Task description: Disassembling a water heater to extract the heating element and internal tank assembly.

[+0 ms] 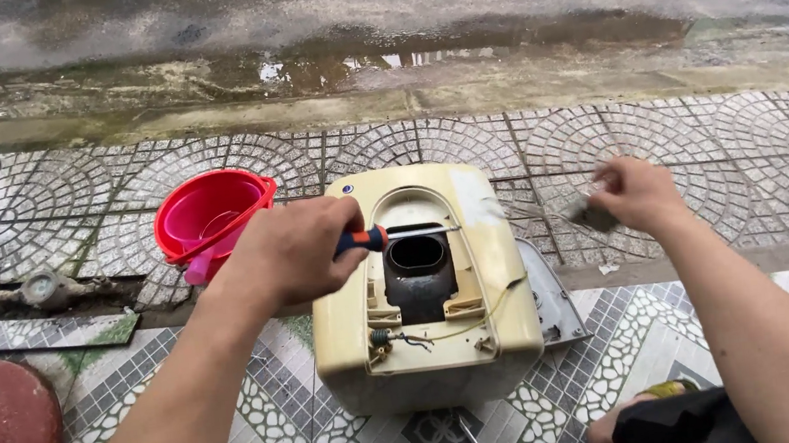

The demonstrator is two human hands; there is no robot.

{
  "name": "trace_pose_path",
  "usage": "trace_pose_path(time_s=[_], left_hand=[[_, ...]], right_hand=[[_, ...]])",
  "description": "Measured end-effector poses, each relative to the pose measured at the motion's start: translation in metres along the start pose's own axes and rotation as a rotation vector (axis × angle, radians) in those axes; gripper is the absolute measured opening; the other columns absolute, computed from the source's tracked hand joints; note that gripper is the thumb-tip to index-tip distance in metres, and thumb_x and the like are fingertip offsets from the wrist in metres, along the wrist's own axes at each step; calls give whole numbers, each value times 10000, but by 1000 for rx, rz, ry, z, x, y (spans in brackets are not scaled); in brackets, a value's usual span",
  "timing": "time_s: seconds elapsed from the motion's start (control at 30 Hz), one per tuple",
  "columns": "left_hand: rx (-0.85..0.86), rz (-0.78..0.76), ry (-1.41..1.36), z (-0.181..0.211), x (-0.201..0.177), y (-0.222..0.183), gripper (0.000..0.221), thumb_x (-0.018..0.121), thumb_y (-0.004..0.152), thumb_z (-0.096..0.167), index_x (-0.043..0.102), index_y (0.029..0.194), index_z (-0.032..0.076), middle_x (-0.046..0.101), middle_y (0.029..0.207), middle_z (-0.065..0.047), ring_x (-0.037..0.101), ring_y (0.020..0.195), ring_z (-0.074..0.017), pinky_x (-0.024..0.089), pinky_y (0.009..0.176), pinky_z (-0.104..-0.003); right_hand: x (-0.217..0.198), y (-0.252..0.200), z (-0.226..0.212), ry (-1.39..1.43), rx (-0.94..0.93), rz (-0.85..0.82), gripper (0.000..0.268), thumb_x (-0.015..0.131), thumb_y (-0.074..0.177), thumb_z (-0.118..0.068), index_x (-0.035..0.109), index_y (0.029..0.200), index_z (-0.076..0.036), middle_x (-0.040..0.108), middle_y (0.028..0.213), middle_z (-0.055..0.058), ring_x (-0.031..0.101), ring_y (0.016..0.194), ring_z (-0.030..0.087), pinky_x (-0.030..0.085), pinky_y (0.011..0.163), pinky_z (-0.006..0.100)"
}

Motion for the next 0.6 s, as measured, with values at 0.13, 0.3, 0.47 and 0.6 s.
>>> trace_pose_path(time_s=[0.13, 0.3, 0.47, 0.6], left_hand=[[16, -72, 70, 18, 3, 0, 343, 565, 899, 478, 556, 1186, 291, 685, 1115, 17, 698, 1067, -283, 568, 891, -476], [22, -142, 84, 36, -6, -8, 340, 551, 912, 433, 547, 1201, 254, 676, 1134, -23, 707, 1028, -345, 569, 866, -504], [89, -173, 73, 31, 15, -1, 198, 541, 940, 344, 544, 1029, 168, 665, 963, -11, 681, 746, -345, 486, 513, -496], [96, -180, 70, 34, 19, 6, 194, 552, 929, 318, 566, 1030, 153, 674, 941, -28, 676, 735, -337, 489, 511, -497]], right_hand=[[45, -2, 72, -127, 269, -100, 399, 845, 760, -477, 810, 1116, -301, 820, 1045, 26, 736, 1119, 292, 553, 991, 419], [163, -9, 122, -177, 303, -233, 192, 798, 766, -392, 869, 927, -317, 851, 991, 27, 760, 1104, 300, 598, 950, 400], [240, -67, 110, -46, 389, -480, 201, 853, 757, -392, 801, 903, -264, 874, 958, -36, 776, 1013, 195, 544, 891, 312], [283, -73, 103, -47, 332, -489, 240, 836, 768, -476, 814, 895, -274, 881, 880, -55, 800, 940, 149, 520, 909, 297]])
Point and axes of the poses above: each hand's wrist, its own y-axis towards the middle knuckle, its own x-axis out of the palm, z = x × y, the point moved 5 cm from there along y, towards the middle knuckle
